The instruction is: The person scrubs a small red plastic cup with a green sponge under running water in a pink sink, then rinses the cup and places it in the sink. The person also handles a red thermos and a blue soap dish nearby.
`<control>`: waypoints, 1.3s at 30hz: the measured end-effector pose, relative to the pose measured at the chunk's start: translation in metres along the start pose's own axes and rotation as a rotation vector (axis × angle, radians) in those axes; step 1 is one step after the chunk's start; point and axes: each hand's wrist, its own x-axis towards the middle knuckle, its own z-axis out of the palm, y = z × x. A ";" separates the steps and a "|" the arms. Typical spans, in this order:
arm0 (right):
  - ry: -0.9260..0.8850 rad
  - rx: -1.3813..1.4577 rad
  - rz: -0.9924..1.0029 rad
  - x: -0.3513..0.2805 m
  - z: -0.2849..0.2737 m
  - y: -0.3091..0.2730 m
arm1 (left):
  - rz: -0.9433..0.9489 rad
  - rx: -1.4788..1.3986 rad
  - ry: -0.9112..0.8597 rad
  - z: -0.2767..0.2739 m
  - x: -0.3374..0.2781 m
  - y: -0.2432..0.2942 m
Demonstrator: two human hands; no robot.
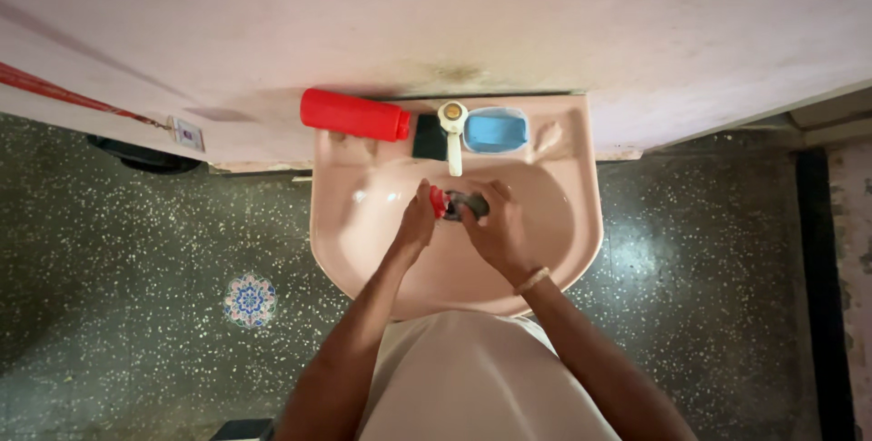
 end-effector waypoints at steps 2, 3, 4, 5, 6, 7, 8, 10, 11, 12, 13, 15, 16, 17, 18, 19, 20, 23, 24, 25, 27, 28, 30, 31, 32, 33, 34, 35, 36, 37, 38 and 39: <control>0.023 -0.039 -0.023 0.006 0.006 -0.002 | 0.083 0.091 0.047 0.005 -0.002 -0.001; 0.023 -0.043 -0.031 0.008 0.010 -0.003 | 0.160 0.131 0.069 0.008 -0.002 0.000; 0.024 -0.046 -0.040 0.009 0.013 -0.003 | 0.237 0.171 0.091 0.011 -0.001 0.001; 0.010 -0.018 -0.018 0.008 0.015 -0.004 | 0.239 0.121 0.095 0.012 -0.001 0.001; -0.004 0.010 0.005 0.005 0.018 -0.005 | 0.241 0.071 0.099 0.015 -0.002 0.001; -0.021 0.041 0.027 0.000 0.020 -0.006 | 0.240 0.021 0.107 0.015 -0.003 0.000; -0.017 0.070 0.031 -0.004 0.022 -0.006 | 0.229 0.019 0.120 0.014 -0.005 0.000; -0.003 0.117 0.039 -0.010 0.020 -0.002 | 0.213 0.011 0.137 0.016 -0.006 0.001; -0.026 0.106 0.045 -0.013 0.019 0.001 | 0.142 -0.031 0.094 0.016 -0.008 0.002; -0.050 0.096 0.052 -0.015 0.018 0.005 | 0.071 -0.072 0.050 0.015 -0.009 0.003; -0.073 0.087 0.058 -0.017 0.017 0.010 | 0.001 -0.113 0.007 0.013 -0.010 0.004; -0.113 0.037 -0.013 -0.020 0.012 0.020 | -0.125 -0.256 -0.108 0.009 -0.008 0.005; -0.133 0.011 -0.047 -0.022 0.008 0.025 | -0.190 -0.327 -0.166 0.008 -0.006 0.006; -0.115 0.031 -0.010 -0.024 0.003 0.028 | -0.181 -0.329 -0.168 0.009 -0.004 0.006; -0.098 0.050 0.027 -0.025 -0.001 0.030 | -0.172 -0.331 -0.169 0.009 -0.002 0.006; -0.079 0.074 0.061 -0.024 -0.001 0.030 | -0.160 -0.331 -0.166 0.008 0.000 0.007; -0.047 0.074 0.078 -0.024 0.000 0.028 | -0.159 -0.313 -0.152 0.006 0.003 0.007; 0.024 0.064 0.092 -0.026 0.001 0.018 | -0.118 -0.278 -0.149 0.011 0.004 0.006; 0.031 0.062 0.064 -0.025 0.004 0.014 | -0.074 -0.278 -0.166 0.013 0.004 0.006; 0.038 0.058 0.038 -0.025 0.006 0.011 | -0.031 -0.277 -0.186 0.016 0.002 0.006; 0.065 0.060 -0.019 -0.024 0.008 0.006 | -0.014 -0.266 -0.167 0.017 0.001 0.008; 0.078 0.062 -0.048 -0.023 0.009 0.004 | -0.005 -0.261 -0.156 0.017 0.000 0.009; 0.066 0.115 0.037 -0.022 0.008 0.002 | -0.002 -0.236 -0.154 0.019 -0.003 0.011; 0.060 0.142 0.080 -0.021 0.008 0.001 | -0.001 -0.223 -0.153 0.019 -0.003 0.012; 0.057 0.119 0.065 -0.021 0.008 0.001 | -0.010 -0.228 -0.142 0.019 -0.001 0.012; 0.053 0.096 0.050 -0.023 0.007 0.000 | -0.020 -0.233 -0.131 0.019 0.000 0.010; 0.049 0.073 0.036 -0.024 0.008 -0.001 | -0.031 -0.238 -0.119 0.018 0.003 0.008; 0.071 0.082 0.021 -0.026 0.007 -0.002 | -0.001 -0.232 -0.128 0.019 0.007 0.006; 0.093 0.090 0.007 -0.028 0.007 -0.003 | 0.030 -0.225 -0.137 0.020 0.013 0.003; 0.115 0.103 -0.010 -0.028 0.008 -0.004 | 0.062 -0.217 -0.142 0.019 0.018 0.000; 0.115 0.098 -0.002 -0.028 0.008 -0.004 | 0.080 -0.179 -0.110 0.020 0.022 -0.004; 0.117 0.095 0.005 -0.027 0.009 -0.005 | 0.100 -0.139 -0.078 0.021 0.025 -0.009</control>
